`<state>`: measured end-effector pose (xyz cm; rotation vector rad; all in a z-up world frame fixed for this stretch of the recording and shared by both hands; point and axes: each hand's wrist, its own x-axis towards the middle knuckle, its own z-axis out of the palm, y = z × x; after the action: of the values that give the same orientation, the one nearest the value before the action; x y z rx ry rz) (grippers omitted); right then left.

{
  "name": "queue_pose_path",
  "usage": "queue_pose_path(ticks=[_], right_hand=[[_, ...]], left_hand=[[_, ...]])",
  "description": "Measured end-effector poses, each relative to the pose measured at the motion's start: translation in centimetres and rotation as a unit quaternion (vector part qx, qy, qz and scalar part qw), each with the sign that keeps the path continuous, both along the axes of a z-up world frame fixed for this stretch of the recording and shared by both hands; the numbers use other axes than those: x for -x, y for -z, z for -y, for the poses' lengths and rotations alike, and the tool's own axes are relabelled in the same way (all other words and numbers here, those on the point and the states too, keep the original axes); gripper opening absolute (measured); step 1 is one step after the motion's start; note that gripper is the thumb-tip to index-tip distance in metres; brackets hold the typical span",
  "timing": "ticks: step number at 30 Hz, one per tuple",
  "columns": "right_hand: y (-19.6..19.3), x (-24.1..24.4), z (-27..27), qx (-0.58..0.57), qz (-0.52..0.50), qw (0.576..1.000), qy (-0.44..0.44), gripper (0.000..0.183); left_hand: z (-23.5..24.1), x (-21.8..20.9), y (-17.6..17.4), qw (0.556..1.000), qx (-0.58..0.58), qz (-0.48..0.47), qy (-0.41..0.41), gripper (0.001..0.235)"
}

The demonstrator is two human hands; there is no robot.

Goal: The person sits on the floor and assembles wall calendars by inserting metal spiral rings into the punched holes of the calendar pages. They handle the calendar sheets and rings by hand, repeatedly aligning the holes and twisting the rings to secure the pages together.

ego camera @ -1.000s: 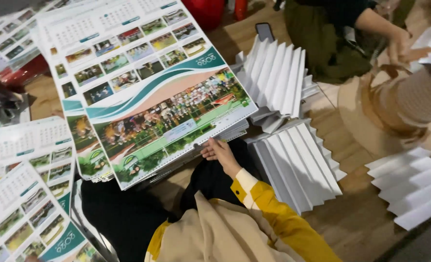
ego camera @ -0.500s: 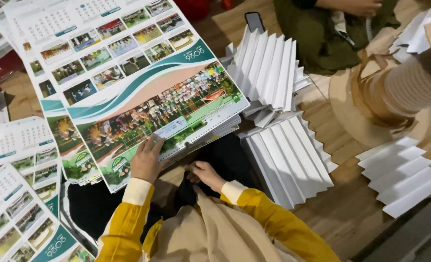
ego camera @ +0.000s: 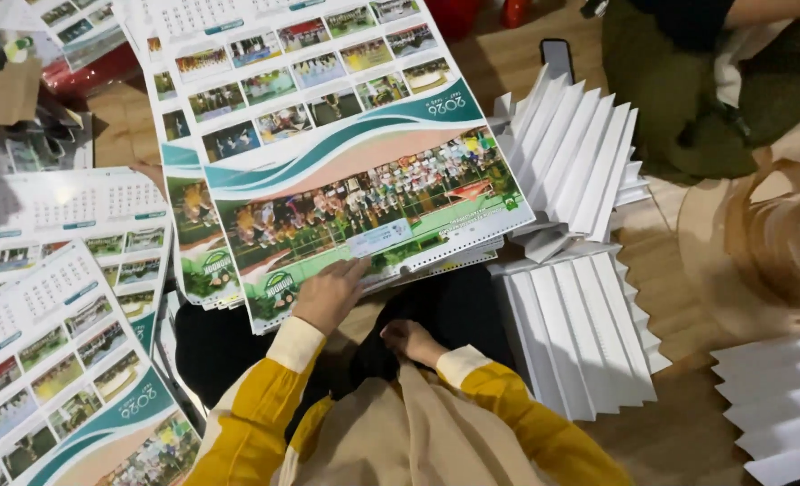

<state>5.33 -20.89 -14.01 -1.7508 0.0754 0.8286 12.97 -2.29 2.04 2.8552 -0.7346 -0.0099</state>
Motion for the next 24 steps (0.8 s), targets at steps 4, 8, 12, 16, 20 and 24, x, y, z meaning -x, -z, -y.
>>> queue_pose_path(ticks=[4, 8, 12, 16, 20, 24], right_hand=[[-2.7, -1.1, 0.6, 0.013, 0.013, 1.000, -0.003, 0.026], [-2.9, -1.1, 1.7, 0.030, 0.050, 0.997, 0.042, 0.022], [-4.2, -1.2, 2.1, 0.010, 0.078, 0.995, 0.062, 0.022], [-6.0, -2.7, 3.2, 0.023, 0.086, 0.988, 0.122, 0.018], [-9.8, -3.3, 4.4, 0.027, 0.118, 0.975, 0.187, 0.020], [-9.5, -3.0, 5.2, 0.000, 0.072, 0.971, 0.230, 0.021]], left_hand=[[0.0, 0.9, -1.0, 0.970, -0.025, 0.241, -0.007, 0.055], [-1.1, 0.5, -6.1, 0.954, 0.078, 0.287, -0.045, 0.045], [-1.7, 0.3, -7.7, 0.939, 0.209, 0.247, -0.114, 0.028], [0.9, 1.3, -6.4, 0.964, 0.173, 0.179, -0.093, 0.029], [2.9, 1.9, -2.4, 0.974, 0.027, 0.212, -0.067, 0.025], [3.0, 1.2, -1.3, 0.983, -0.026, 0.176, -0.046, 0.033]])
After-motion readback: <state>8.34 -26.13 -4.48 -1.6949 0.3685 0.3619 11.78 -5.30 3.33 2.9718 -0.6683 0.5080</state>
